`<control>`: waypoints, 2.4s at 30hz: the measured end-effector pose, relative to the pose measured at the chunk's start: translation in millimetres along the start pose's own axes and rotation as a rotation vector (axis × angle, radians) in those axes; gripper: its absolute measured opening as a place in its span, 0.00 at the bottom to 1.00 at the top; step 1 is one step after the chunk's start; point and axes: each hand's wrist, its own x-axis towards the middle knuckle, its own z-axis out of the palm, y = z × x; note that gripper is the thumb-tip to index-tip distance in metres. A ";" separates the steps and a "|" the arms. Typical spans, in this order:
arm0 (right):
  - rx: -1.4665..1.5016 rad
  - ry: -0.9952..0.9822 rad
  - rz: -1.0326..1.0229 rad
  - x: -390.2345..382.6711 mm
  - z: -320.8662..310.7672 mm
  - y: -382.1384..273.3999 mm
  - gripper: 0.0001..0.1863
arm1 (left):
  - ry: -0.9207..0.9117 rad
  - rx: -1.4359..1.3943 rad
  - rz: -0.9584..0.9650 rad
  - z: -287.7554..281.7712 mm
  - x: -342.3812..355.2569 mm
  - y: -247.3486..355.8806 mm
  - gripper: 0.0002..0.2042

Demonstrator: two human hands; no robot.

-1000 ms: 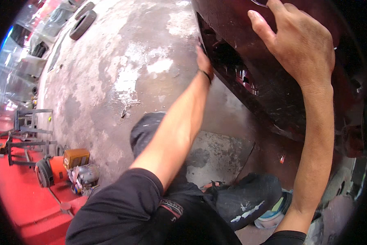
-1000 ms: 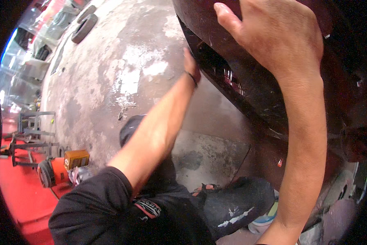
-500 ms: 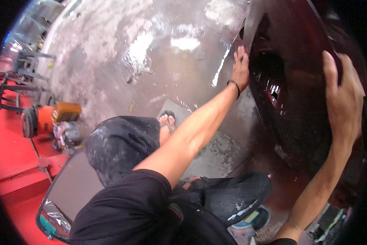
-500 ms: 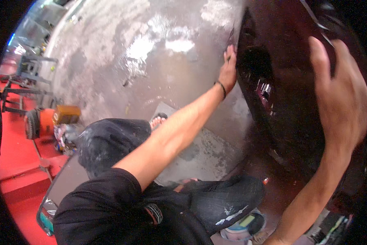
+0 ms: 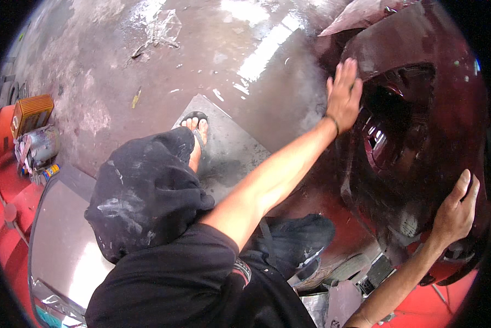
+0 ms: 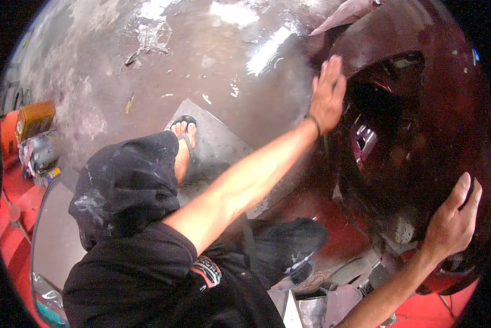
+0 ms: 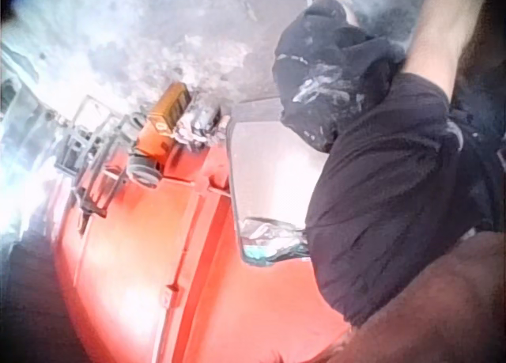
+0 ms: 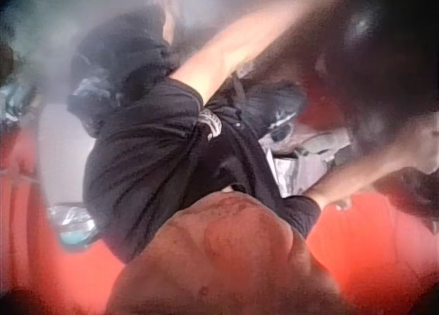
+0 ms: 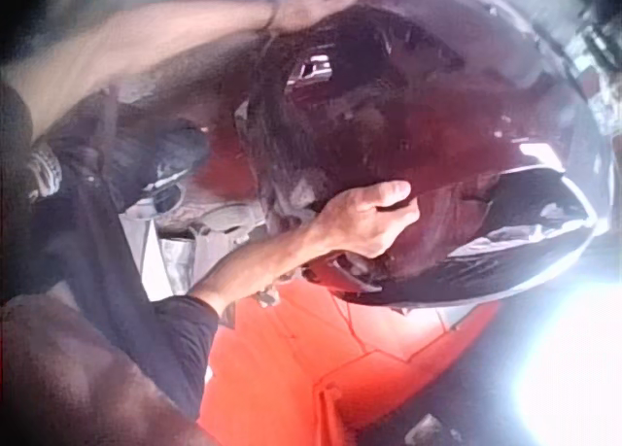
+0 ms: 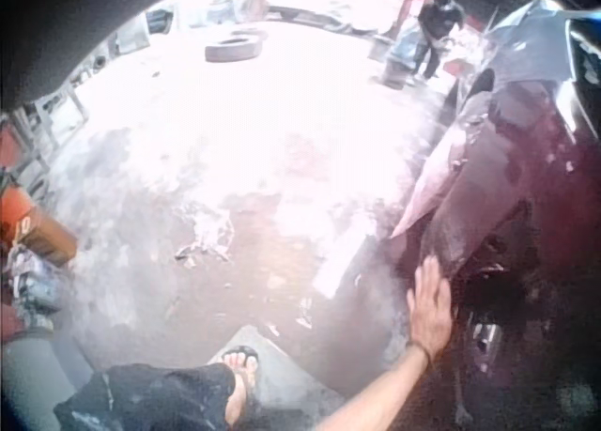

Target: The person is sanding a maroon car bumper with a sanding block. They repeatedly dip the block into a bucket of water and scrub the surface of the bumper, focusing on the lower and side sections.

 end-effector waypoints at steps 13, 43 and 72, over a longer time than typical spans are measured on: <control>0.012 -0.025 0.048 -4.2 -9.1 -9.7 0.37 | 0.049 -0.089 0.106 17.6 -1.8 54.8 0.33; -0.034 -0.018 0.044 -6.1 -5.9 -10.7 0.39 | 0.076 -0.416 -0.452 100.2 -183.2 -78.8 0.39; 0.082 0.013 -0.007 -11.3 -7.9 -17.1 0.34 | 0.075 -0.223 -0.208 71.5 -127.0 -69.3 0.38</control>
